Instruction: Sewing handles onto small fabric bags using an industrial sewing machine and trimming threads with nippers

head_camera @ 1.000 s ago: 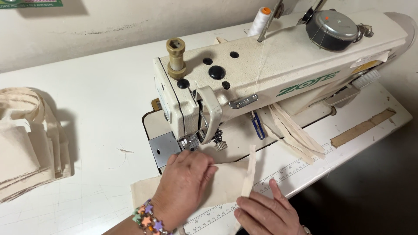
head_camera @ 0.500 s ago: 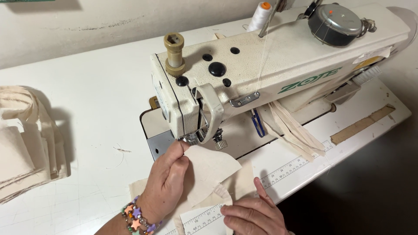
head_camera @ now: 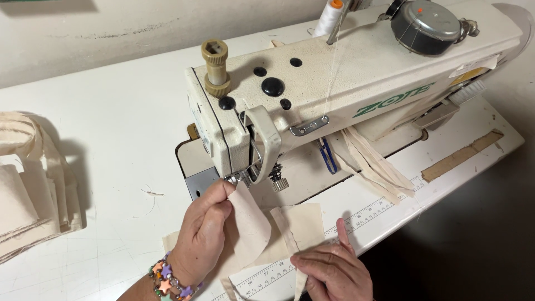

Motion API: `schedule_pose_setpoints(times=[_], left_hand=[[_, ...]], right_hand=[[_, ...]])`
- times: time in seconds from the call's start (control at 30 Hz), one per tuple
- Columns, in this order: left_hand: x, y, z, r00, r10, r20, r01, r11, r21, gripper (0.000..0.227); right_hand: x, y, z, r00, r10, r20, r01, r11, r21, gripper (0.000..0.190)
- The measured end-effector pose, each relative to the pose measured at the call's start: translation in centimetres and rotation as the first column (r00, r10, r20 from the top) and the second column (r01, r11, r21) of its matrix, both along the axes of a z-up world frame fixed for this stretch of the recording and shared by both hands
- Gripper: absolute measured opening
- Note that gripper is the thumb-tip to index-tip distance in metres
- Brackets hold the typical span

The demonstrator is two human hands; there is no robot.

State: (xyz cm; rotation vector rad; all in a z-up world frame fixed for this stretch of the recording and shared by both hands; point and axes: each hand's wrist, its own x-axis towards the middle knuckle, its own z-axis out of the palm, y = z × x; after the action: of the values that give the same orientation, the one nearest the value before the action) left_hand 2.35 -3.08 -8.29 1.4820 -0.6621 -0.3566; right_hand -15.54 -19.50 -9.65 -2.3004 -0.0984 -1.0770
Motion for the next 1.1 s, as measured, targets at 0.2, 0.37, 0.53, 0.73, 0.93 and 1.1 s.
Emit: schedule_pose_setpoints(times=[0.2,0.37,0.53,0.73,0.93,1.1], left_hand=[[0.0,-0.3,-0.1,0.999,0.008,0.054,-0.010,0.999,0.052,0.024],[-0.7,-0.7,0.7,0.999,-0.025,-0.027,0.027,0.997,0.074,0.019],[-0.7,-0.6,0.2,1.000,0.001,0.011,-0.003,0.991,0.131,0.019],[-0.5,-0.8,0.2,0.989,-0.024,0.146,-0.010,0.973,0.229,0.010],[-0.5,-0.8,-0.2,0.985,-0.030,0.170,-0.004,0.981,0.196,0.013],[-0.5,-0.7,0.0,0.987,-0.045,0.155,0.016,0.983,0.185,0.015]], right_hand=[[0.3,1.7,-0.6,0.990,-0.113,0.082,0.123,0.985,-0.120,0.020],[0.5,0.8,-0.3,0.996,0.001,0.087,0.028,0.942,-0.333,0.016],[0.7,0.1,-1.0,0.993,0.031,0.115,0.022,0.899,-0.437,0.009],[0.6,0.1,-0.3,0.991,-0.004,0.135,0.065,0.890,-0.451,0.008],[0.5,-0.1,-0.2,0.992,-0.008,0.127,0.068,0.879,-0.471,0.007],[0.7,-0.3,-0.4,0.991,0.071,0.115,-0.012,0.893,-0.449,0.007]])
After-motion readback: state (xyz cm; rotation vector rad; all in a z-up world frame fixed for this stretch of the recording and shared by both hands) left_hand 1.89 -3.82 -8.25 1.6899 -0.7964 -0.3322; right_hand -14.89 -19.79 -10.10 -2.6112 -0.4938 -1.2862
